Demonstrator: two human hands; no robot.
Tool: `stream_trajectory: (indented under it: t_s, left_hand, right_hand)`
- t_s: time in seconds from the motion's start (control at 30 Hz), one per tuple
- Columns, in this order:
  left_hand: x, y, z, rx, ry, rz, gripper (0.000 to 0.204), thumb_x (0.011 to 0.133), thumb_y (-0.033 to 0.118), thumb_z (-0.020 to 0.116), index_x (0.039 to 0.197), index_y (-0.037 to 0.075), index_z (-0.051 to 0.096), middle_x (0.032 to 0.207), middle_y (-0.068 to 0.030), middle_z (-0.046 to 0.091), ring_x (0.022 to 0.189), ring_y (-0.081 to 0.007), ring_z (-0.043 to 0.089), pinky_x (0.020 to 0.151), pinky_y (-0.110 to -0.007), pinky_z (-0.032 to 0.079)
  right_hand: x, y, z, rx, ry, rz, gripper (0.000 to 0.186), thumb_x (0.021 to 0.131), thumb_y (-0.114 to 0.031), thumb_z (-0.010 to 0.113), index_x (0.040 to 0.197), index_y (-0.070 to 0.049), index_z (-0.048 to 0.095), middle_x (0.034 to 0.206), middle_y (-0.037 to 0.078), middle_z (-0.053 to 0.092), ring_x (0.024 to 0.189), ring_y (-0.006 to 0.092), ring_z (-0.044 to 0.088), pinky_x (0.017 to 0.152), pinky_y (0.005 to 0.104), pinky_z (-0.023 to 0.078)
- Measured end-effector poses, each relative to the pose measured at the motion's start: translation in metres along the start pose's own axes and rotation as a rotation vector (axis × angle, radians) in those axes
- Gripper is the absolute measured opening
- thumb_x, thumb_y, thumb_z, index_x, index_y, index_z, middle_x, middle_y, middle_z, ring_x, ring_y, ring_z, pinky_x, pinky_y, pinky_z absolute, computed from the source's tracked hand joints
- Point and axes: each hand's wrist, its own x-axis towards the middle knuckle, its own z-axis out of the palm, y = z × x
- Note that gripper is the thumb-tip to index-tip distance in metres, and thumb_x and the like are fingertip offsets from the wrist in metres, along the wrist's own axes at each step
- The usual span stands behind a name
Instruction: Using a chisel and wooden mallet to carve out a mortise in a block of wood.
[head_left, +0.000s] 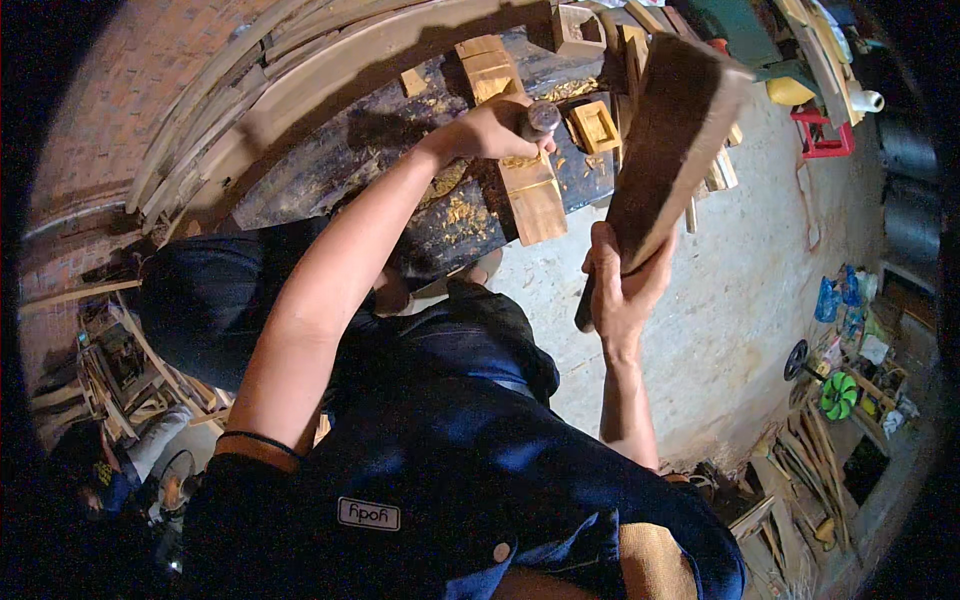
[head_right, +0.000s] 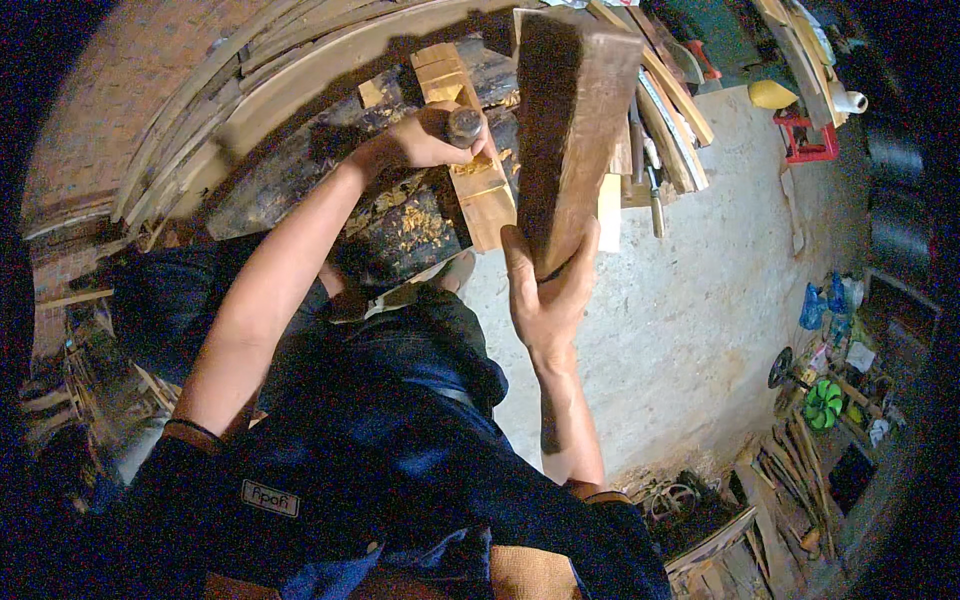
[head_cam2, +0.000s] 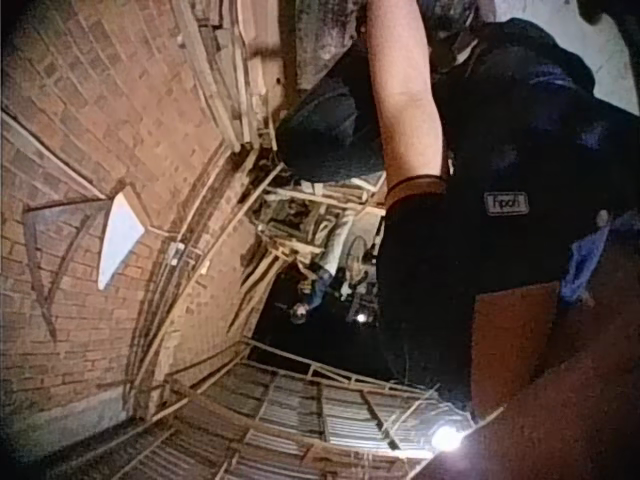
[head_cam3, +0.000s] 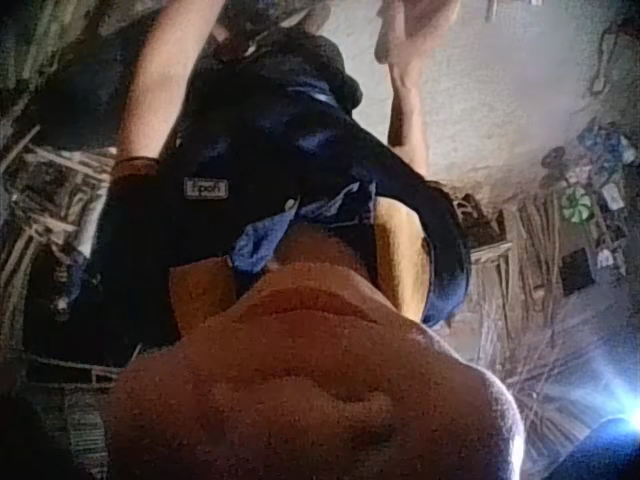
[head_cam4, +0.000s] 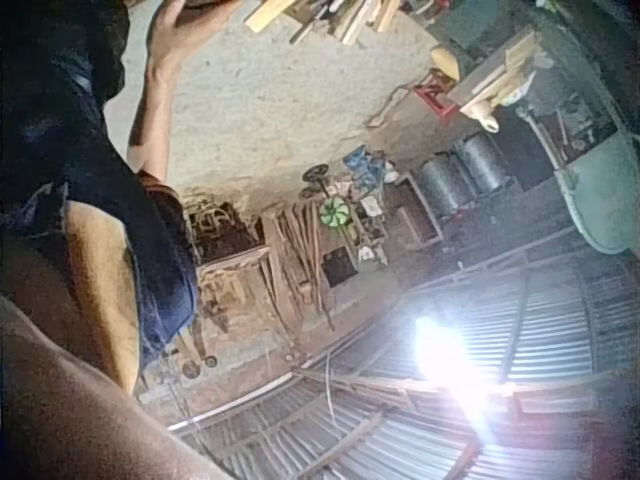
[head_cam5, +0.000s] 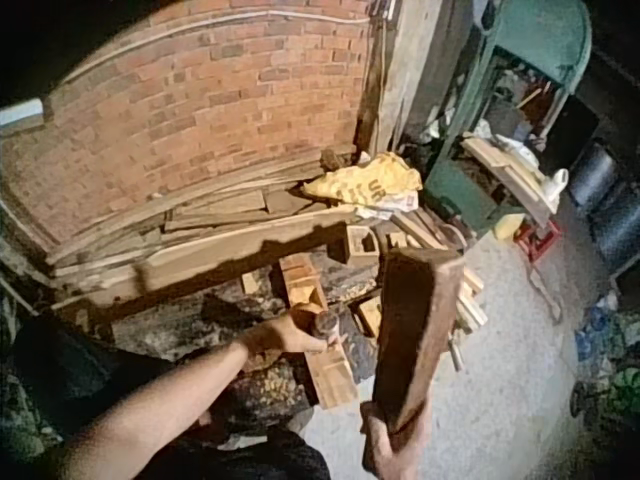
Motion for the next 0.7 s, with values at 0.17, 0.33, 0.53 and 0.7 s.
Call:
stream_trajectory:
  t_s: [0.17, 0.33, 0.53, 0.7]
  left_hand:
    - [0.004, 0.021, 0.005, 0.532, -0.12, -0.236, 0.018, 0.08, 0.019, 0.072, 0.094, 0.009, 0.071, 0.093, -0.0083, 0.073, 0.089, -0.0203, 0.069, 0.081, -0.036, 0.054]
    - [-0.008, 0.006, 0.013, 0.399, 0.105, 0.255, 0.025, 0.076, 0.023, 0.072, 0.096, 0.008, 0.068, 0.089, -0.0116, 0.071, 0.085, -0.0275, 0.068, 0.079, -0.039, 0.054]
    - [0.003, -0.012, -0.008, 0.335, 0.155, -0.116, 0.015, 0.083, 0.007, 0.069, 0.098, 0.005, 0.069, 0.097, -0.0068, 0.075, 0.089, -0.0194, 0.07, 0.083, -0.034, 0.055]
    - [0.004, -0.005, -0.008, -0.049, 0.248, -0.121, 0.015, 0.081, 0.004, 0.071, 0.095, 0.007, 0.072, 0.094, -0.0024, 0.075, 0.091, -0.0155, 0.07, 0.083, -0.032, 0.054]
  right_hand:
    - [0.023, 0.009, 0.009, -0.553, -0.213, -0.081, 0.046, 0.087, -0.023, 0.072, 0.115, 0.0, 0.043, 0.067, 0.027, 0.061, 0.065, 0.0476, 0.064, 0.057, 0.0481, 0.05]
    - [0.013, 0.01, 0.009, -0.447, -0.147, -0.142, 0.046, 0.088, -0.026, 0.071, 0.116, -0.001, 0.044, 0.066, 0.027, 0.061, 0.063, 0.0479, 0.063, 0.053, 0.0486, 0.047]
    - [0.029, 0.025, 0.014, -0.498, -0.216, -0.07, 0.056, 0.088, -0.025, 0.069, 0.128, 0.004, 0.041, 0.063, 0.025, 0.061, 0.061, 0.0463, 0.063, 0.054, 0.0493, 0.046]
    - [0.019, 0.03, -0.005, -0.344, -0.138, 0.129, 0.056, 0.089, -0.03, 0.071, 0.123, 0.007, 0.046, 0.084, 0.025, 0.066, 0.075, 0.0354, 0.066, 0.07, 0.0447, 0.052]
